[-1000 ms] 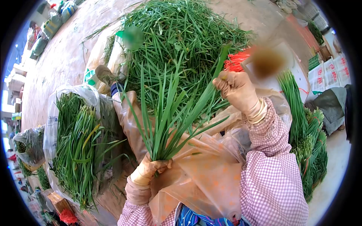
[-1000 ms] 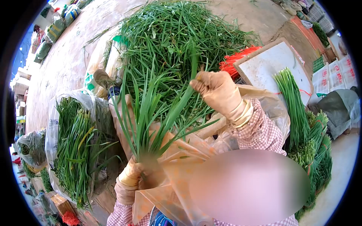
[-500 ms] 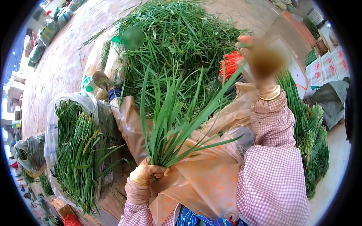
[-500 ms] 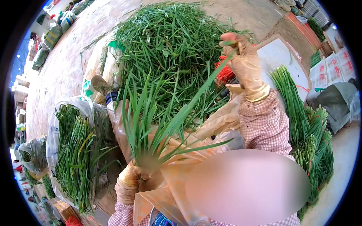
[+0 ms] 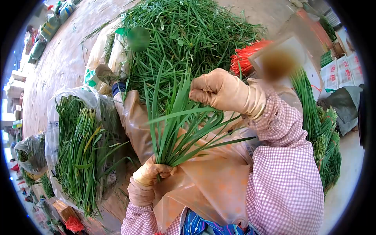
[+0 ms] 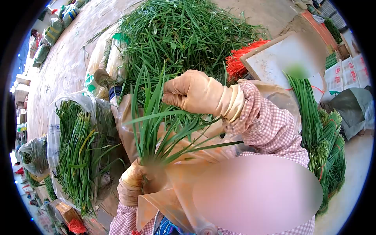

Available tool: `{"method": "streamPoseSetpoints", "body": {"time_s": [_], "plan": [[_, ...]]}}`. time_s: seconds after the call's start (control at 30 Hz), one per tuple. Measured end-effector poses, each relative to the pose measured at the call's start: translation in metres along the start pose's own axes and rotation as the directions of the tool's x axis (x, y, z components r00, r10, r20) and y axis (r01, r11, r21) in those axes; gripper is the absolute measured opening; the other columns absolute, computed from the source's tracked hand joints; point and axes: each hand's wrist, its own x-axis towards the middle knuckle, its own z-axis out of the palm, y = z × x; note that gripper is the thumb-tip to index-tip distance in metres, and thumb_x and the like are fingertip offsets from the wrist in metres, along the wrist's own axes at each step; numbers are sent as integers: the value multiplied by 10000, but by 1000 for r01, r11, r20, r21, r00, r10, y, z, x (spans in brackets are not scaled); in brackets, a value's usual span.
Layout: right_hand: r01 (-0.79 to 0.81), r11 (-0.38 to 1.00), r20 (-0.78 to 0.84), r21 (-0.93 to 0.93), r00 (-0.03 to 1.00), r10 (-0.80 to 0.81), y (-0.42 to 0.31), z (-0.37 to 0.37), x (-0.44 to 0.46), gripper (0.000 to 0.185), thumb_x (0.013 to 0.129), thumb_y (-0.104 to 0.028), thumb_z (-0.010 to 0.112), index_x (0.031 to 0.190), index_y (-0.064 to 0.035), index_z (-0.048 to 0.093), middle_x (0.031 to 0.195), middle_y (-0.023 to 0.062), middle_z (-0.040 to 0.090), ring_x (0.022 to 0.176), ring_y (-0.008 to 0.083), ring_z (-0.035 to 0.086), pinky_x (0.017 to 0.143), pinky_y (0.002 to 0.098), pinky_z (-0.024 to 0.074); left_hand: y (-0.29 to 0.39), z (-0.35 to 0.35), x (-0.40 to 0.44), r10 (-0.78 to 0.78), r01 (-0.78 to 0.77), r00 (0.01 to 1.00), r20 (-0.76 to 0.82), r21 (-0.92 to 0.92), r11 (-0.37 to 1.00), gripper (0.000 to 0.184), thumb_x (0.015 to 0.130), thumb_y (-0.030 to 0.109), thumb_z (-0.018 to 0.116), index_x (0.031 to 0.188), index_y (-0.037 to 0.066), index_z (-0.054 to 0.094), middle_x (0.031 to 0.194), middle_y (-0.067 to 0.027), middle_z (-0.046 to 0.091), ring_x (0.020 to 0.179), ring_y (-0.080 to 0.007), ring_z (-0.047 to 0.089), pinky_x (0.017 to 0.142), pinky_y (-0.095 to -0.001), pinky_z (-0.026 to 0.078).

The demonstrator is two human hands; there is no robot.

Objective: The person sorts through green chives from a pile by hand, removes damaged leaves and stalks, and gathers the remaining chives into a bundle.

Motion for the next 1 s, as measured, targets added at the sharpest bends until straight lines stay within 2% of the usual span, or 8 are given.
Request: {"method": "streamPoseSetpoints", "body": {"time_s": [0.2,0.3,0.33,0.43,0.67,0.8,0.93,1.0], "plan": [[-122,776,-508,619,691,514,23,-17,0,101,858,-94,514,795,-20,543,624,97,524,546,215,510,528,303,421,-6,24,-9,201,-252,930,-308,-134,958,213,830,145,465,819,-44,564,663,-52,514,541,-76,425,501,-227,361],[-218,970,-772,-111,633,53,62,-32,-16,179,775,-80,558,950,-45,562,787,69,572,751,179,553,685,296,433,-25,-24,24,139,-202,946,-294,-197,959,123,779,55,499,862,-18,554,658,-55,506,436,-104,380,413,-241,319],[-385,725,-751,-571,602,-272,31,-36,-24,278,706,-83,575,984,-83,570,864,52,576,869,192,553,808,374,403,-21,-21,29,172,-264,919,-353,-231,936,120,756,24,511,863,-10,551,647,-55,501,403,-110,362,389,-241,303],[39,708,-319,-705,874,-366,-16,11,-37,414,719,-191,583,1127,-137,536,1162,99,513,1098,275,480,904,521,349,5,0,29,164,-243,954,-252,-321,915,164,734,33,537,889,-18,544,660,-98,521,415,-122,384,383,-240,318],[499,771,-141,-396,797,-588,-22,86,-36,492,734,-269,558,1200,-132,483,1247,117,457,1235,312,370,1041,623,84,51,44,22,7,-17,997,70,142,990,288,713,84,605,958,-60,557,631,-103,549,470,-139,486,412,-241,383],[367,563,224,-741,925,-308,-36,47,-49,176,751,-215,544,857,-87,599,775,12,634,825,241,627,920,579,333,74,78,17,-143,126,989,41,286,950,289,714,71,619,966,-56,557,625,-76,553,488,-144,525,441,-229,406],[-7,607,50,-795,996,78,-34,-28,-81,133,738,-188,545,738,-57,568,530,24,541,495,216,582,406,380,467,96,73,22,-164,104,982,98,443,891,269,751,60,586,1002,-33,555,624,-62,543,505,-123,521,417,-208,359],[-471,666,-254,-579,880,402,-52,-97,-114,83,760,-108,551,804,-83,616,623,74,596,557,234,598,523,360,507,103,68,21,-180,137,982,61,427,894,172,814,24,486,942,-31,588,598,-46,507,458,-108,463,397,-198,303]]}}
